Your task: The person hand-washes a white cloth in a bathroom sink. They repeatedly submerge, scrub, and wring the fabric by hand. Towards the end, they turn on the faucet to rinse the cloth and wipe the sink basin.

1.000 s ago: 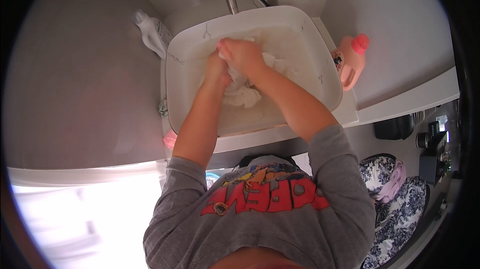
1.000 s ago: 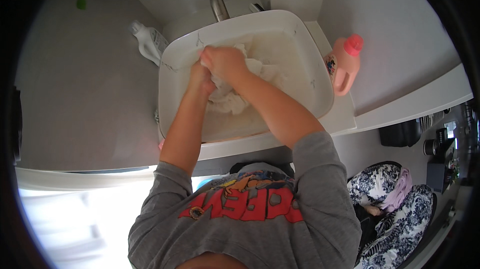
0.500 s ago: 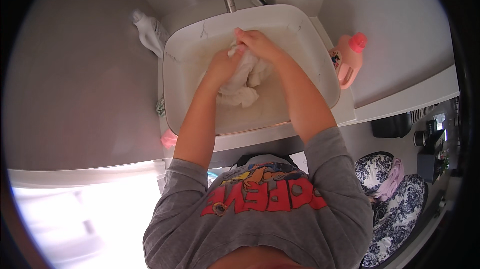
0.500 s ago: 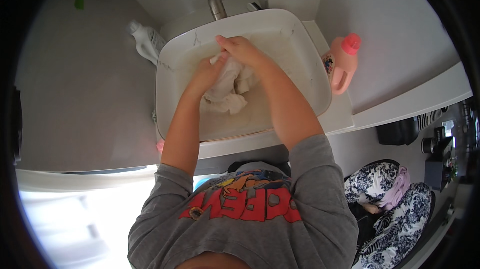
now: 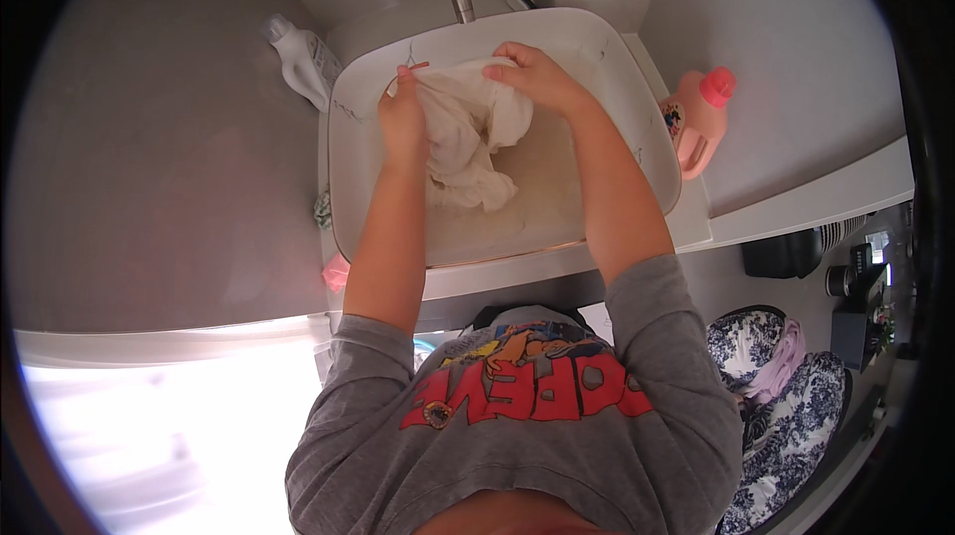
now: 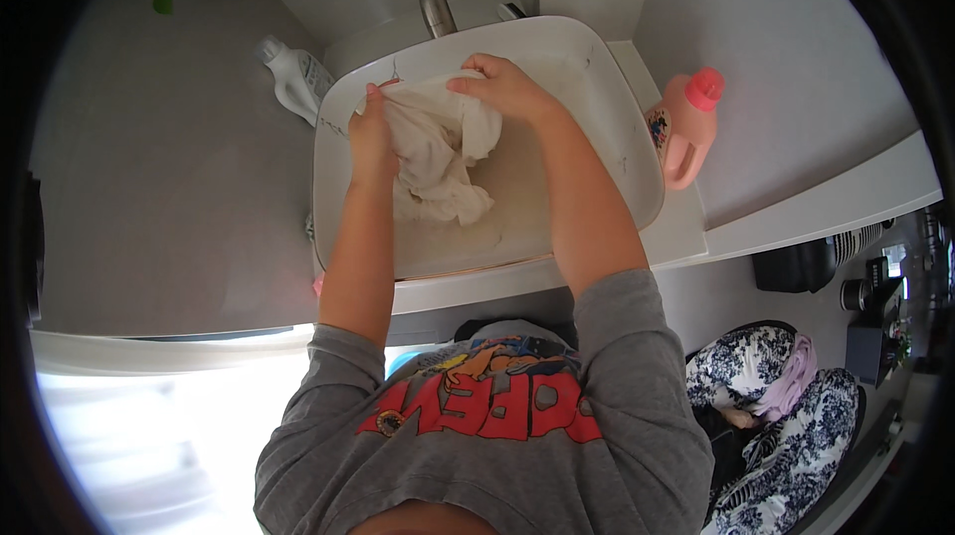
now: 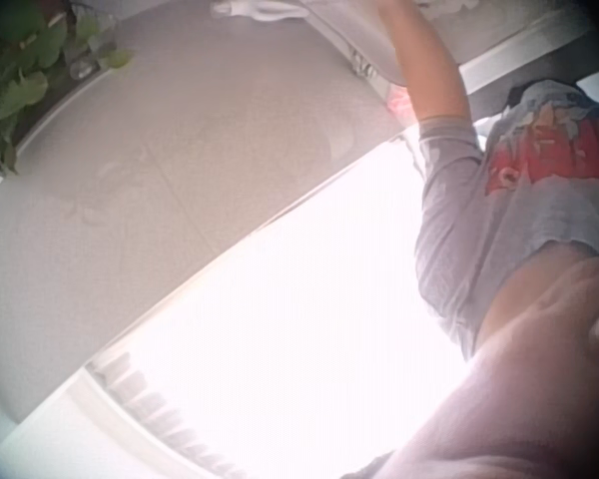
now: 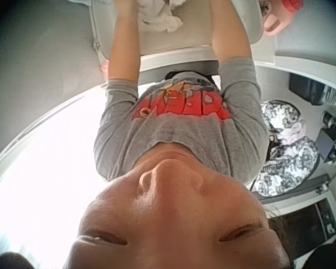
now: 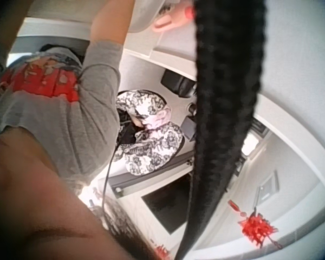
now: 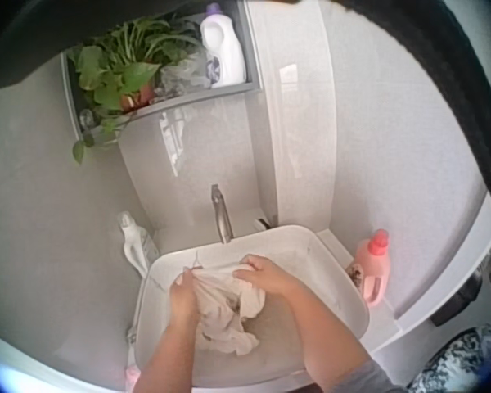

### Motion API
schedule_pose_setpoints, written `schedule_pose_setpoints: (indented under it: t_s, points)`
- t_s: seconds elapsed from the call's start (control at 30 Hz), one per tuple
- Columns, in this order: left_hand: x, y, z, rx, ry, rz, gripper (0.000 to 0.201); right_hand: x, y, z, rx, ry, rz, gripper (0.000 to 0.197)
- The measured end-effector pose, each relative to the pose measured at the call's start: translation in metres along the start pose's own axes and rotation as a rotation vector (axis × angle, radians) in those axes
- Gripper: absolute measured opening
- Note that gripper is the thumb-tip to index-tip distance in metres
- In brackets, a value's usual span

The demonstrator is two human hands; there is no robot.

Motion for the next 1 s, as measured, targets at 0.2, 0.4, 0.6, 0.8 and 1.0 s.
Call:
schedule_pose_setpoints:
  t_s: [0.2, 0.4, 0.6, 0.8, 1.0]
  points:
    - [0.018, 0.053, 0.003, -0.444, 0.162, -0.331, 0.036, 0.050, 0.012, -0.001, -0.353, -0.172, -0.444, 0.029]
    - [0.021, 0.077, 0.003, -0.512, 0.492, -0.615, 0.042, 0.095, 0.025, -0.017, -0.610, -0.094, -0.725, 0.034]
    - [0.030, 0.044, -0.009, -0.442, 0.119, -0.095, 0.046, 0.058, 0.017, 0.000, -0.321, -0.276, -0.794, 0.033]
    - [0.022, 0.037, -0.013, -0.501, 0.226, -0.312, 0.050, 0.100, 0.036, -0.024, -0.476, -0.141, -0.755, 0.040]
    - [0.039, -0.011, -0.043, -0.676, 0.466, -0.522, 0.056, 0.035, 0.008, 0.002, -0.119, -0.243, -0.617, 0.048]
Point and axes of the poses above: each hand's wrist, its own z-axis towards the middle knuckle, its own x-axis out of the palm, y = z × x, the point moved 4 cm from there along z, towards the middle knuckle, and after that the axes turned 10 degrees about z, right-handed, at the moved point
